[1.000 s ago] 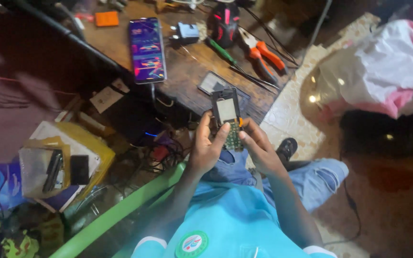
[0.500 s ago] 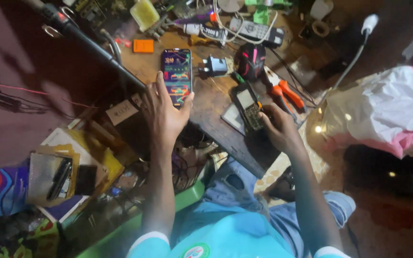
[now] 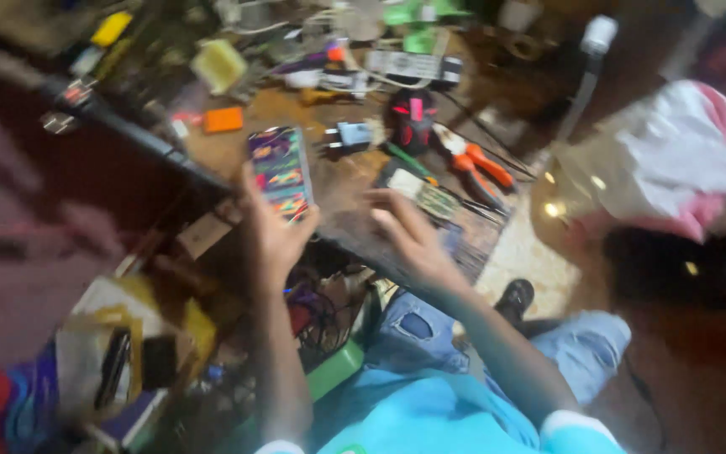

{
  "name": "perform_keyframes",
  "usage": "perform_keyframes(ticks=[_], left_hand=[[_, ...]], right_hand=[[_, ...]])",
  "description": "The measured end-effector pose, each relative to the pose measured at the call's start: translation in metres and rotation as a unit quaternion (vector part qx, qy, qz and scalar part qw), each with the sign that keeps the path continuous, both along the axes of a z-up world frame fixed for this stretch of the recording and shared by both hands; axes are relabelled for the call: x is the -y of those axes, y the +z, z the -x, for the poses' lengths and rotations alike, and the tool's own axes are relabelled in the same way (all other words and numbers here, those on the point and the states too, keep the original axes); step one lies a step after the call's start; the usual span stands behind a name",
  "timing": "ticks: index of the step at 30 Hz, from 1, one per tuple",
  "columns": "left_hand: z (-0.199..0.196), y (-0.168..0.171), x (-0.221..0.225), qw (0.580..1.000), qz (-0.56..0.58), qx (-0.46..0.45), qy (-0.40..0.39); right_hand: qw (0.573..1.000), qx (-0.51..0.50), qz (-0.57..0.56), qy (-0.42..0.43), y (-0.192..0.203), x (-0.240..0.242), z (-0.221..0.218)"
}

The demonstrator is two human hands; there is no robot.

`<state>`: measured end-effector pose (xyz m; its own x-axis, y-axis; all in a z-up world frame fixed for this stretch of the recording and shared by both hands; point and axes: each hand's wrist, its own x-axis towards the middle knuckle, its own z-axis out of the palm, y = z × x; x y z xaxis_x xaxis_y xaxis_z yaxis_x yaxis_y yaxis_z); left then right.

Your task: Repairing a mobile phone by disassembling it and using a soldering iron on the circuit board.

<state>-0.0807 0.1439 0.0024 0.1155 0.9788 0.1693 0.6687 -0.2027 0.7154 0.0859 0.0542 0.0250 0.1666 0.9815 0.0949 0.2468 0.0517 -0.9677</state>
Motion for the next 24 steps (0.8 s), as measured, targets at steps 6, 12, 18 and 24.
perform_keyframes(ticks=[6,12,18,24], left_hand=[[-0.008,-0.008,0.038,0.951,0.07,0.281,-0.107],[-0.021,0.001,0.042,0.945,-0.002,0.296,-0.14],[-0.017,-0.004,0.039,0.928,0.013,0.332,-0.171],[-0.018,-0.018,0.03,0.82,0.12,0.524,-0.195]], right_hand=[[0.849,-0.52,0.086,0.035,-0.068,-0.06,0.059],[0.667,-0.738,0.083,0.062,-0.088,-0.082,0.052],[0.672,-0.735,0.081,0.031,-0.092,-0.083,0.045],[0.679,-0.729,0.075,0.031,-0.082,-0.081,0.044]])
